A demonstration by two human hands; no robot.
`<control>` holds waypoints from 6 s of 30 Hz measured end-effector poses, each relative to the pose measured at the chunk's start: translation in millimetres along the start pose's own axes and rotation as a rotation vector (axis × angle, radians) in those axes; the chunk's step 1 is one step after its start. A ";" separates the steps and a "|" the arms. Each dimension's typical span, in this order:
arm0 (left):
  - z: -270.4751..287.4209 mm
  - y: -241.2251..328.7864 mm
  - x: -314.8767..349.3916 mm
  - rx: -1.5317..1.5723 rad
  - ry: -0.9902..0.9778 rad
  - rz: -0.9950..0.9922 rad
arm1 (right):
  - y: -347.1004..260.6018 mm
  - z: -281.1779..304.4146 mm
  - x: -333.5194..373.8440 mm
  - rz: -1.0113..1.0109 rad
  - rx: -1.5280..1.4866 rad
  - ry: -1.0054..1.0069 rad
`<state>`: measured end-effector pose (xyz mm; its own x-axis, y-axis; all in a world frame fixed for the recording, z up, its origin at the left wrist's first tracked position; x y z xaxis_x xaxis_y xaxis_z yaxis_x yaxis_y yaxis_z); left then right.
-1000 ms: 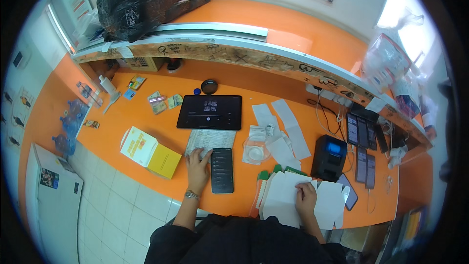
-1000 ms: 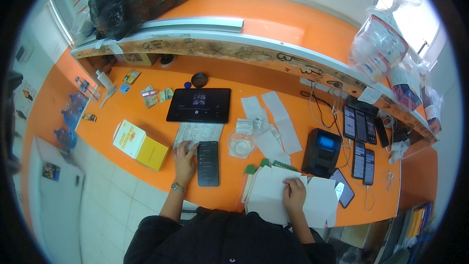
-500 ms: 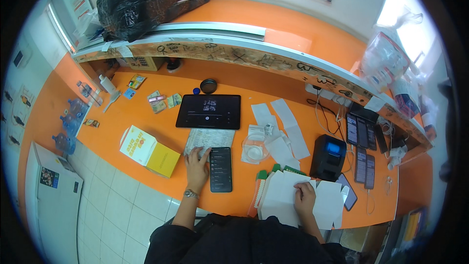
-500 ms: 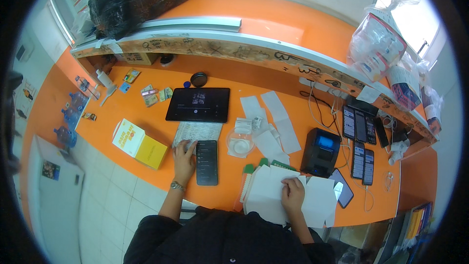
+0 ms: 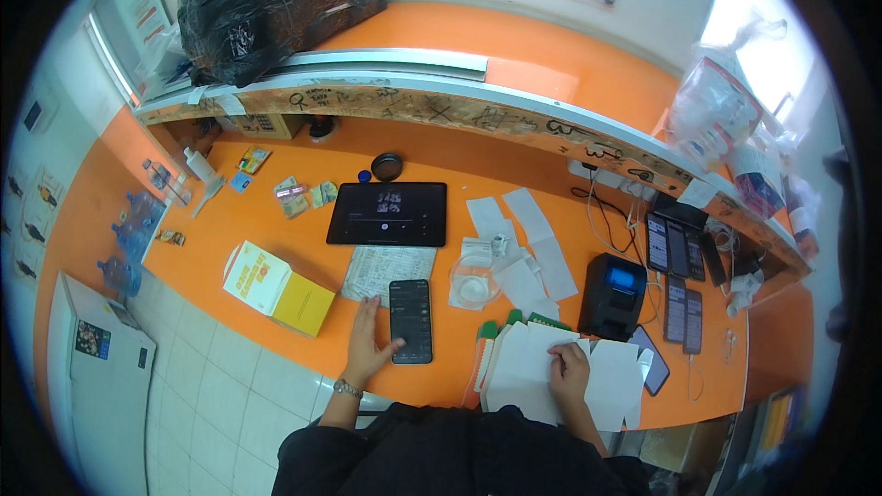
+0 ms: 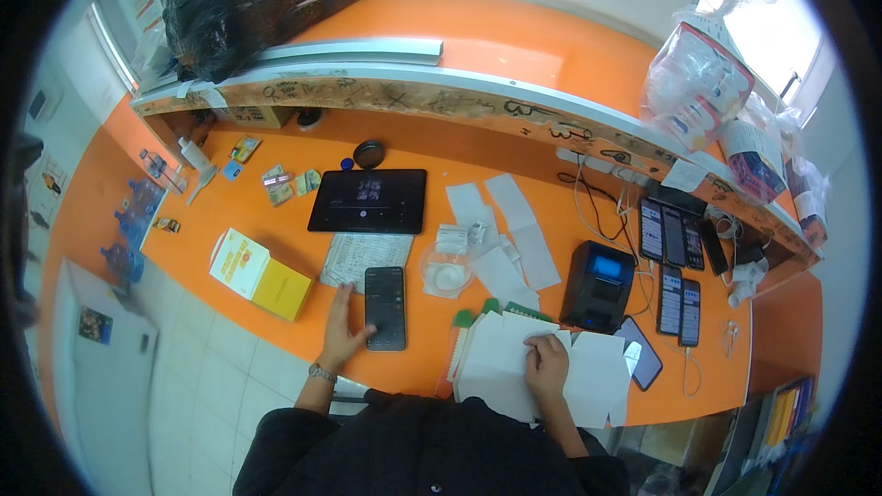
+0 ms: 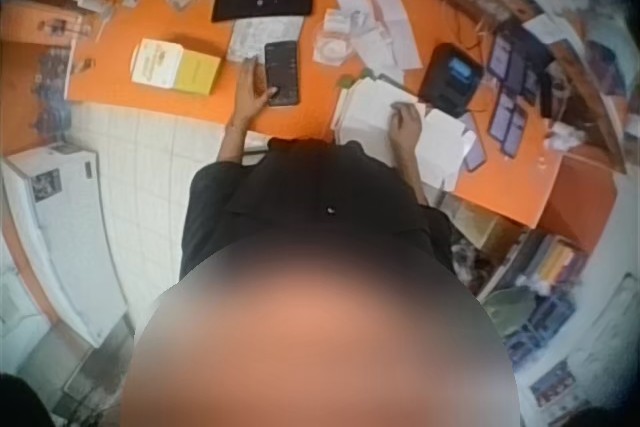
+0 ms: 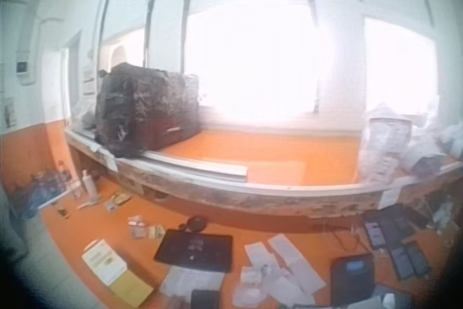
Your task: The person assembles small paper boxes by folding flat sheets into box shapes and tucking flaps to secure them. They handle multiple sheets, fold edges, and stack the finished boxes on the counter.
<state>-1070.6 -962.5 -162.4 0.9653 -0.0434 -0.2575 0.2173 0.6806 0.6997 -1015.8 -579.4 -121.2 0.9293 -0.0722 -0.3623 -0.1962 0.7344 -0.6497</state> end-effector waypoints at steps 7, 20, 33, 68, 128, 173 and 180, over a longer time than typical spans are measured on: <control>-9.5 22.9 10.9 -0.218 -0.179 -0.032 | -5.7 1.7 -1.8 0.042 0.013 0.025; -6.7 -8.0 7.8 0.125 0.070 0.144 | -3.7 2.2 -0.9 0.033 -0.015 0.029; -8.0 29.0 11.9 -0.312 0.036 -0.075 | -0.7 1.5 -0.2 -0.010 -0.018 0.007; -31.0 60.2 10.7 -0.536 0.054 0.062 | 2.8 8.3 0.8 -0.005 -0.077 0.034; -127.6 134.8 -273.9 -0.001 -0.471 -0.379 | 4.3 19.5 -11.1 -0.066 -0.075 0.012; 11.7 95.3 11.1 0.039 -0.034 -0.135 | 136.4 -103.7 -216.4 -0.356 0.295 -0.414; -0.6 152.4 -20.1 0.151 -0.144 -0.261 | 53.8 -26.9 -225.3 -0.180 0.097 -0.254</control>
<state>-1057.0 -857.4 -51.0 0.8826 -0.3121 -0.3515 0.4682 0.5175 0.7162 -1244.1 -541.8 -92.5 0.9971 -0.0451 -0.0616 -0.0026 0.7867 -0.6173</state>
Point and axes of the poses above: each hand's wrist, its own x-axis away from the middle knuckle, its own z-axis out of the back of the hand, y = z × x, the point moved 8 cm from there along -x, towards the middle knuckle, and after that the axes turned 2 degrees about z, right-handed, at the moved point
